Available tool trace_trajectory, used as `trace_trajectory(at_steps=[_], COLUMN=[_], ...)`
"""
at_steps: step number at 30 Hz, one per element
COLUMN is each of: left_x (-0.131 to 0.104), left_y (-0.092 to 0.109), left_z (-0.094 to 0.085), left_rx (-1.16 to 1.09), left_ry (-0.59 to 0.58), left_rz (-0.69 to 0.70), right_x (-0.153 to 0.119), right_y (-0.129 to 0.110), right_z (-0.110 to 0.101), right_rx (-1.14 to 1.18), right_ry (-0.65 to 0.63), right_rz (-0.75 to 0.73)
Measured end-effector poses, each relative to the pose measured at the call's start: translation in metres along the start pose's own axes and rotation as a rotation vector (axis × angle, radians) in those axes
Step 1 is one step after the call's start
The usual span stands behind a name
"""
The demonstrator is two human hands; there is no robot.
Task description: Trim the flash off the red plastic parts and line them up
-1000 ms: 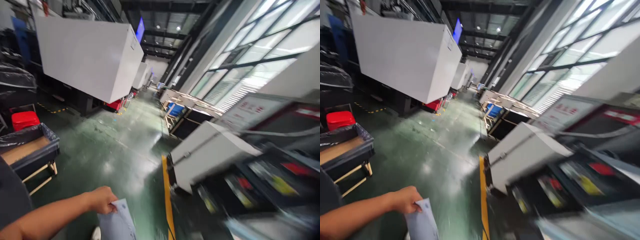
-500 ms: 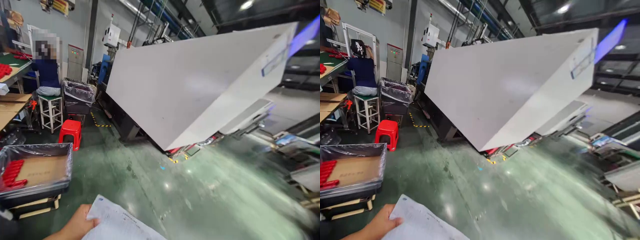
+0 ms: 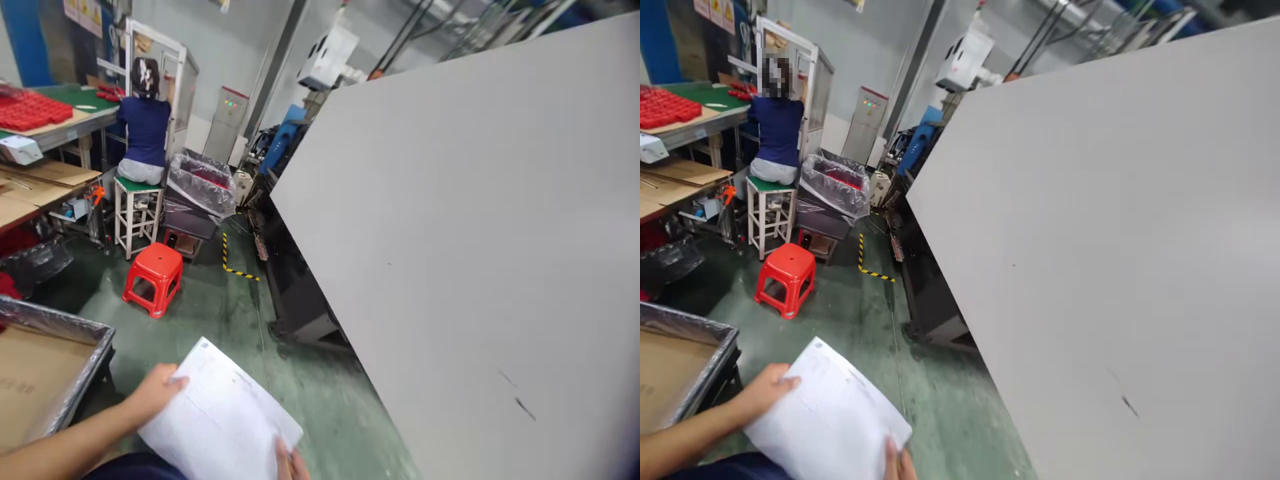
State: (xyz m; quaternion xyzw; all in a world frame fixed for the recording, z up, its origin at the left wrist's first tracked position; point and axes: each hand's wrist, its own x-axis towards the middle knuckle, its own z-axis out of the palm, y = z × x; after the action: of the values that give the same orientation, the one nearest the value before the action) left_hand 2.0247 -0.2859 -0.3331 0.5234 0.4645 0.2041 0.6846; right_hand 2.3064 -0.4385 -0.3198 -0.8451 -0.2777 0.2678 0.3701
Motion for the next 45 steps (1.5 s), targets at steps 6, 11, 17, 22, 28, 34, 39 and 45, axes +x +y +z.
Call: trace_trajectory(at_steps=[6,11,17,22,28,34,39,45], left_x=[0.075,0.142,0.237,0.298,0.328,0.331,0.289,0.176], left_y=[0.07,0.103,0.139,0.147,0.164,0.167,0.167,0.199], left_z=[-0.079,-0.138,-0.21,-0.268,-0.339,-0.446,-0.571,-0.704], left_rx=[-0.363,-0.517,-0.625,-0.694,-0.807,-0.888,-0.95,-1.115], left_ry=[0.327,0.486,0.609,0.775,1.009,1.205,1.36,1.76], left_rz=[-0.04,-0.02,0.013,0.092,0.178,0.216,0.252,0.203], right_x=[0.222,0.318,0.39,0.462,0.497,0.475,0.401,0.306], right_y=[-0.133,-0.234,-0.315,-0.386,-0.484,-0.577,-0.654,-0.777], right_z=[0.094,0.19,0.264,0.358,0.48,0.614,0.743,0.862], right_rx=[0.123,0.227,0.206,0.178,0.155,0.187,0.273,0.334], right_ry=[-0.32,-0.442,-0.491,-0.579,-0.781,-0.946,-1.05,-1.218], right_rz=[-0.145,-0.227,-0.307,-0.391,-0.505,-0.603,-0.684,-0.903])
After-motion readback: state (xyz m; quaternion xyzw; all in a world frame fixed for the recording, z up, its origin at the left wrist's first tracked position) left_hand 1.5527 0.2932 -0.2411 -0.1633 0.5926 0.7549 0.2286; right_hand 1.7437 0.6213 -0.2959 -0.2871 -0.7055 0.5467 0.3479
